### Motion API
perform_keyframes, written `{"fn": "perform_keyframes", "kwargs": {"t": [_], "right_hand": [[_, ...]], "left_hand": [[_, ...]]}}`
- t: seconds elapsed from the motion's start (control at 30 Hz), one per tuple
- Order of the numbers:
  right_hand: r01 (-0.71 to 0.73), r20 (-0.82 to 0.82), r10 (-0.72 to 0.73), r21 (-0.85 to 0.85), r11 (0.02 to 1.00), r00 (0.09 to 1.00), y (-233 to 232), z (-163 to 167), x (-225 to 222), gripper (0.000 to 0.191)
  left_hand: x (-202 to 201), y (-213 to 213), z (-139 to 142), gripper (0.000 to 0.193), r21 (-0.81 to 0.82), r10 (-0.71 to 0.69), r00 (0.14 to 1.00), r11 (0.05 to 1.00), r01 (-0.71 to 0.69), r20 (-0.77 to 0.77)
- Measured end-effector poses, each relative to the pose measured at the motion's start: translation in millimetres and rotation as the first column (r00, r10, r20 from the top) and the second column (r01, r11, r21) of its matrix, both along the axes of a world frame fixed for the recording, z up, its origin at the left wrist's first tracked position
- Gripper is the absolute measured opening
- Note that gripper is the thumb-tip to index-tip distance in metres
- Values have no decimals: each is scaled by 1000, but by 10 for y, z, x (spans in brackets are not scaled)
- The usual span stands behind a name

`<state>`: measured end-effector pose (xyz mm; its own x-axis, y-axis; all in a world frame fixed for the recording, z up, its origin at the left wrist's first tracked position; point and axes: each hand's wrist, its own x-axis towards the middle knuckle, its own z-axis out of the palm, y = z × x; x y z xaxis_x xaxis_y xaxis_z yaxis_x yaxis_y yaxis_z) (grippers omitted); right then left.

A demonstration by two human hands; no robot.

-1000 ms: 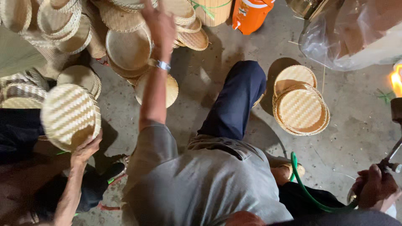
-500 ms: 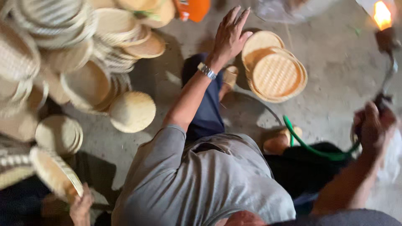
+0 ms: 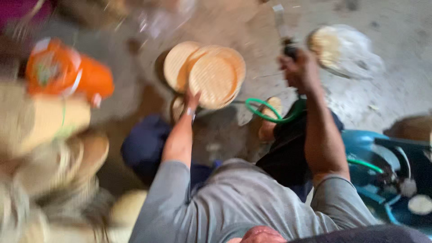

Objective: The person sits on the floor and uses a handheld blowtorch to apply flame to the surface of round woven baskets. They hold each basket with one hand and move the torch over the surface, then place the treated basket onto a stack.

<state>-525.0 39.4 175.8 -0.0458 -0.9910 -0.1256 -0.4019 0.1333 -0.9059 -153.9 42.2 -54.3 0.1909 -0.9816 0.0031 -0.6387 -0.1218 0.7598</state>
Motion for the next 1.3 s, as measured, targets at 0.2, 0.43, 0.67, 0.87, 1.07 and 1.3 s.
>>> {"fn": "perform_keyframes", "kwargs": {"t": [0.2, 0.43, 0.67, 0.87, 1.07, 1.3], "right_hand": [[51, -48, -47, 82, 995, 998, -175, 63, -105, 28], [1, -64, 1, 29, 1000, 998, 31, 423, -118, 29], [0, -106, 5, 47, 999, 994, 116, 409, -267, 35], [-2, -44, 4, 28, 1000, 999, 311, 338, -404, 34], [12, -55, -13, -19, 1000, 998, 518, 412, -533, 35], [65, 13, -65, -46, 997, 998, 751, 475, -711, 37]], "left_hand": [[-510, 20, -132, 83, 323, 220, 959, 934, -154, -180], [-497, -36, -312, 103, 374, 165, 909, 872, -316, 384], [-586, -35, 35, 54, 598, 605, 625, 758, -262, -493], [-746, 278, 146, 24, 657, 705, 271, 709, -255, -655], [-792, 839, 201, 29, 501, 573, 255, 813, -297, -779], [-308, 696, 878, 38, 215, 227, 137, 972, -95, -964]]}}
